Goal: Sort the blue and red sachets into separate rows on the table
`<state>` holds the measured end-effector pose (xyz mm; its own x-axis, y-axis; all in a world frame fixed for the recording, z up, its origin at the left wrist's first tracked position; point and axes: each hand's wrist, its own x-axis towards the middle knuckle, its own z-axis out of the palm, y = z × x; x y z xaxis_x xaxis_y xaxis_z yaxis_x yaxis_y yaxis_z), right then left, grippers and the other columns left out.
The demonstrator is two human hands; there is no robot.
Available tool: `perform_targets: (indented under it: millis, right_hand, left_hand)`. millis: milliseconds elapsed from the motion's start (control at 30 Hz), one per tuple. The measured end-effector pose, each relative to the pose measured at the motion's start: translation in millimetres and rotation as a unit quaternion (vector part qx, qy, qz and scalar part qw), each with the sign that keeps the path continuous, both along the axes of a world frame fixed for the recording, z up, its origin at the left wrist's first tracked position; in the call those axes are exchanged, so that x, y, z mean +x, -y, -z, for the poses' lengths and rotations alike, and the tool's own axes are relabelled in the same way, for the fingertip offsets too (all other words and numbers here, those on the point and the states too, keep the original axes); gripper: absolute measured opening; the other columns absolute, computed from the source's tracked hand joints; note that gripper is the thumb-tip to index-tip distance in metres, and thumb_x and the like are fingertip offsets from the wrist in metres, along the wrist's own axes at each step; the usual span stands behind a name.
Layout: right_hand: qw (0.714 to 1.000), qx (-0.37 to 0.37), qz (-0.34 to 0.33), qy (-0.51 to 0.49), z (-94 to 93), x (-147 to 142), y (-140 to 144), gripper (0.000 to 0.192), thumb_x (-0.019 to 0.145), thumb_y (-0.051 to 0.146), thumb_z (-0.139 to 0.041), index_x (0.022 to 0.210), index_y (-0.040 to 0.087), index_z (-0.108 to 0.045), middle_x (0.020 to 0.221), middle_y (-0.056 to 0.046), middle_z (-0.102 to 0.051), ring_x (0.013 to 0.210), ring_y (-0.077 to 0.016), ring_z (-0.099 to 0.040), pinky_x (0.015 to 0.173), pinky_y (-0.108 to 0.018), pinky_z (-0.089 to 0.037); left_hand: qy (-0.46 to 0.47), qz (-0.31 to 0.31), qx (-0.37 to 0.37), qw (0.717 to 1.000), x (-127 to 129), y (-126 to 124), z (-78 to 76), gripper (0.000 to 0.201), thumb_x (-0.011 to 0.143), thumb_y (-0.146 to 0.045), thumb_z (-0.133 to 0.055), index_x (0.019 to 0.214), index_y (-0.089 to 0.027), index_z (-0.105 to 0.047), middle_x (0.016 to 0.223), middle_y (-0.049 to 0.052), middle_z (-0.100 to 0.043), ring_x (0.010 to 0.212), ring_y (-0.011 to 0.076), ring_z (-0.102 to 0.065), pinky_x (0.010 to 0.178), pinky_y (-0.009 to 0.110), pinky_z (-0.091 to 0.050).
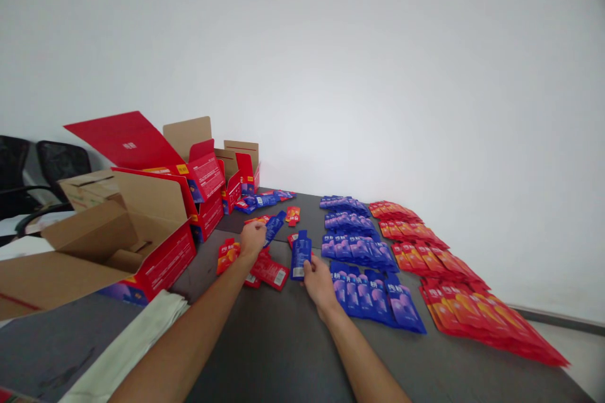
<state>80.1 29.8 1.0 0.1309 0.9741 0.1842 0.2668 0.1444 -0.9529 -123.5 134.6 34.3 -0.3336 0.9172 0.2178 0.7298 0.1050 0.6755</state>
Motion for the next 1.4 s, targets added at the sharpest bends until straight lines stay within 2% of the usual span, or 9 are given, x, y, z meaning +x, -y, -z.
perform_targets:
  millis: [167,500,600,700,867,1000,1133,1267,1400]
  right_hand:
    - [0.998,-0.016,-0.033,-0.045,-5.2,8.0,19.3,0.031,0.087,0.043,-0.045,0.091,0.018,-0.064,0.069,-0.001,-0.063,0.057,-0.0164,-0.058,0.05,-0.025,-0.046]
    - [0.999,0.012,-0.019,-0.025,-2.9,36.7,48.9,0.032,0.09,0.046,-0.045,0.089,0.019,-0.061,0.066,0.0,-0.06,0.054,-0.0152,-0.054,0.049,-0.024,-0.043]
    - [1.0,0.025,-0.017,-0.004,-4.0,43.2,52.0,0.031,0.091,0.045,-0.044,0.089,0.019,-0.061,0.065,0.001,-0.059,0.054,-0.0156,-0.055,0.049,-0.024,-0.044]
    - [0.999,0.03,0.004,0.021,-8.0,45.2,54.6,0.033,0.093,0.045,-0.042,0.093,0.019,-0.062,0.068,-0.001,-0.062,0.054,-0.0168,-0.056,0.05,-0.026,-0.046]
    - [0.994,0.071,0.016,0.08,-14.9,39.7,62.4,0.037,0.095,0.036,-0.037,0.12,0.02,-0.06,0.11,-0.01,-0.068,0.095,-0.0221,-0.066,0.082,-0.033,-0.052]
    - [0.985,0.107,-0.014,0.133,-15.7,36.8,69.0,0.047,0.091,0.025,-0.042,0.137,0.021,-0.049,0.134,-0.01,-0.057,0.125,-0.0224,-0.052,0.106,-0.038,-0.041]
    - [0.975,0.122,-0.026,0.183,-16.4,39.1,72.5,0.052,0.087,0.023,-0.046,0.14,0.022,-0.047,0.143,-0.008,-0.047,0.135,-0.023,-0.039,0.114,-0.042,-0.031]
    - [0.982,0.115,0.035,0.144,-20.3,43.4,70.9,0.044,0.088,0.03,-0.05,0.131,0.02,-0.054,0.132,-0.011,-0.055,0.121,-0.0249,-0.05,0.104,-0.041,-0.04]
    - [0.997,0.034,0.04,0.057,-23.2,48.0,67.8,0.031,0.085,0.042,-0.057,0.101,0.017,-0.065,0.081,-0.003,-0.064,0.071,-0.0178,-0.056,0.066,-0.029,-0.045]
  left_hand:
    - [0.079,0.046,0.033,0.995,8.7,26.8,-11.1,0.024,0.085,-0.022,-0.046,0.097,-0.017,-0.066,0.096,0.005,-0.073,0.089,0.0159,-0.066,0.074,0.024,-0.049]
    - [0.116,0.134,-0.08,0.981,72.4,91.4,40.3,0.014,0.072,-0.007,-0.057,0.078,-0.017,-0.064,0.075,0.002,-0.07,0.071,0.0148,-0.065,0.06,0.022,-0.046]
    - [0.082,0.12,-0.055,0.988,79.2,97.9,29.8,0.02,0.071,-0.006,-0.059,0.087,-0.016,-0.063,0.091,0.006,-0.07,0.09,0.0181,-0.064,0.075,0.026,-0.047]
    - [0.035,0.116,0.058,0.991,92.3,110.1,8.8,0.014,0.08,-0.015,-0.053,0.09,-0.018,-0.062,0.099,0.007,-0.068,0.097,0.0184,-0.062,0.085,0.029,-0.045]
    - [0.131,0.24,0.058,0.96,126.6,133.5,-1.2,0.017,0.086,-0.033,-0.052,0.089,-0.021,-0.064,0.089,0.004,-0.071,0.083,0.0159,-0.065,0.077,0.027,-0.049]
    - [0.26,0.274,0.054,0.924,137.0,134.7,13.1,0.023,0.083,-0.03,-0.055,0.101,-0.021,-0.065,0.102,0.006,-0.071,0.094,0.0178,-0.065,0.085,0.028,-0.05]
    - [0.36,0.283,0.035,0.888,127.9,129.4,20.1,0.025,0.083,-0.032,-0.053,0.099,-0.018,-0.066,0.093,0.005,-0.071,0.083,0.0168,-0.065,0.076,0.027,-0.051]
    - [0.442,0.255,0.004,0.86,119.0,130.6,18.7,0.031,0.082,-0.042,-0.057,0.093,-0.016,-0.066,0.078,0.002,-0.067,0.068,0.0146,-0.06,0.061,0.024,-0.047]
    - [0.497,0.245,-0.015,0.832,117.6,136.6,11.5,0.034,0.075,-0.048,-0.064,0.088,-0.016,-0.066,0.075,0.002,-0.066,0.07,0.0154,-0.061,0.062,0.024,-0.048]
